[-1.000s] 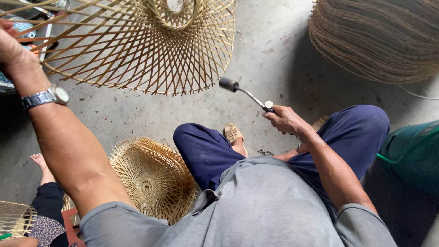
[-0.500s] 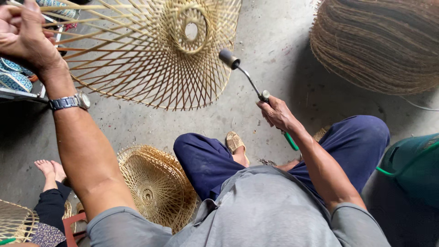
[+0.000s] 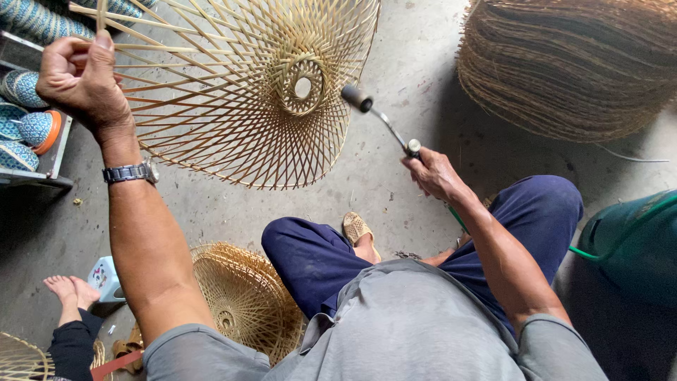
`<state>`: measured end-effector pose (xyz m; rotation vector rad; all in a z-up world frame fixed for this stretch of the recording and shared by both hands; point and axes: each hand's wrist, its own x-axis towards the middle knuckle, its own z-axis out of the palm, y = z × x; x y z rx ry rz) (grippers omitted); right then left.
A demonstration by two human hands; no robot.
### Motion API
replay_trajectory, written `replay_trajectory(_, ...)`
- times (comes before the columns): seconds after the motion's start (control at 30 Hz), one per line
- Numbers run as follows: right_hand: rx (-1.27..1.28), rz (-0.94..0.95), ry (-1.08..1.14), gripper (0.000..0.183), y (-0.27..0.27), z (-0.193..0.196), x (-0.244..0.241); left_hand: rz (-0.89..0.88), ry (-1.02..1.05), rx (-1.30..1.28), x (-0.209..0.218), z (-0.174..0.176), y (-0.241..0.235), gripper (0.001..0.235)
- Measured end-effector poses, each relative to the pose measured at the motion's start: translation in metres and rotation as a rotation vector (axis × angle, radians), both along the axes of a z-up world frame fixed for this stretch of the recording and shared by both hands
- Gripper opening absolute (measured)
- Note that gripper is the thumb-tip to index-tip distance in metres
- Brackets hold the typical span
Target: The person uses a handheld blowtorch to apply heat to the surface of a woven basket. They rotate the basket to treat different sections and then place it on a stack of similar baskets.
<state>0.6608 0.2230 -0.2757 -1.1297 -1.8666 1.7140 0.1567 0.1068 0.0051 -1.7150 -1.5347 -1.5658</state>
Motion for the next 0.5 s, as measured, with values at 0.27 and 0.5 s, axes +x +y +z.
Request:
replay_trajectory(0.27,0.026,0.060,0.010,0.035,-0.003,0.010,-0.004,0.026,0.002,-0.015,0.027,-0.008,0.014,0.020)
replay_trajectory(0.5,0.058,0.160,0.075,0.026,-0.026,0.010,0.003,0.001,0.003,-0.042,0.040,-0.014,0.025,0.022)
